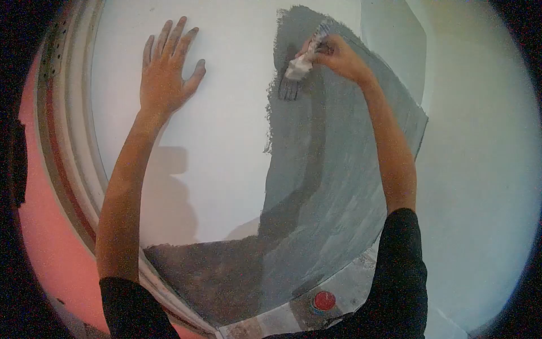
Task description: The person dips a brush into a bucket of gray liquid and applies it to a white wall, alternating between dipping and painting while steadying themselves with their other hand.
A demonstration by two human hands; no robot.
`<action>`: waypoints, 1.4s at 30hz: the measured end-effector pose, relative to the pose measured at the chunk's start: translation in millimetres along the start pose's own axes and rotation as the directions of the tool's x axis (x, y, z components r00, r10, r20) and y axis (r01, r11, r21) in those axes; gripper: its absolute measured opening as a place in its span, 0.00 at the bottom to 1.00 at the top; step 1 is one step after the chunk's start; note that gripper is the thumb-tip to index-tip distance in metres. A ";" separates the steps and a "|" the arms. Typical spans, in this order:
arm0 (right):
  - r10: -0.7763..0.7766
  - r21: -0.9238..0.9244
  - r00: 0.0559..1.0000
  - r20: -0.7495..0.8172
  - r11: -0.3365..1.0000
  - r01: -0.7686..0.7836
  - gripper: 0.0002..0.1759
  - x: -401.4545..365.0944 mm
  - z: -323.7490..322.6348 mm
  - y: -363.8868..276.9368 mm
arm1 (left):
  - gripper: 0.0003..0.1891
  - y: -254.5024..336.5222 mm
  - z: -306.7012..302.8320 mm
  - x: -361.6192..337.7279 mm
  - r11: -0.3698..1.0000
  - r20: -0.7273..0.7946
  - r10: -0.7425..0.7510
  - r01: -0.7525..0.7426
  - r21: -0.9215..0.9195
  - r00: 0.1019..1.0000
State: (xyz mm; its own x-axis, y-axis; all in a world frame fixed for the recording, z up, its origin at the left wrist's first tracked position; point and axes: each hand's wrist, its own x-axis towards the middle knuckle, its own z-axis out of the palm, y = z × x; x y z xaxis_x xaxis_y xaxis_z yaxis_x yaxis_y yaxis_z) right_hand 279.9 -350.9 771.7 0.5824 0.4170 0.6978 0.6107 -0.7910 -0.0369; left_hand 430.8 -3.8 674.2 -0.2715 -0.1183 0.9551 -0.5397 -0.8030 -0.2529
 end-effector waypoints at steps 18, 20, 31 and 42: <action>-0.024 -0.417 0.781 -0.625 0.855 -0.308 0.09 -207.3 14.2 -75.9 | 0.31 -29.3 11.1 -4.6 0.948 -0.180 0.317 -0.312 0.056 0.931; 0.033 -0.371 0.807 -0.589 0.877 -0.307 0.07 -349.6 88.9 -74.7 | 0.32 -5.6 -8.0 -30.3 0.949 -0.198 0.305 -0.314 -0.018 0.932; 0.472 0.946 -0.857 -0.205 -0.130 -0.298 0.18 -887.5 197.9 -375.2 | 0.37 415.4 -242.3 -353.0 0.153 0.941 0.085 0.929 -0.337 0.327; 0.964 0.017 -0.248 -0.094 -0.248 -0.969 0.14 -1048.3 225.2 -184.0 | 0.51 747.4 -390.9 -539.1 0.350 0.565 0.483 0.739 0.575 -0.669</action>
State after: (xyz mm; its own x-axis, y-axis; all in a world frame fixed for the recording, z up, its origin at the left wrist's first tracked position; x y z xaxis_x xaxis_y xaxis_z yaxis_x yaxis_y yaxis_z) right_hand -322.1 -541.7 -114.1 0.3939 -0.9082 -0.1414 -0.7063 -0.2007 -0.6788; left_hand -137.7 -311.8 -90.0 0.3715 -0.6389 -0.6736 0.0689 -0.7046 0.7063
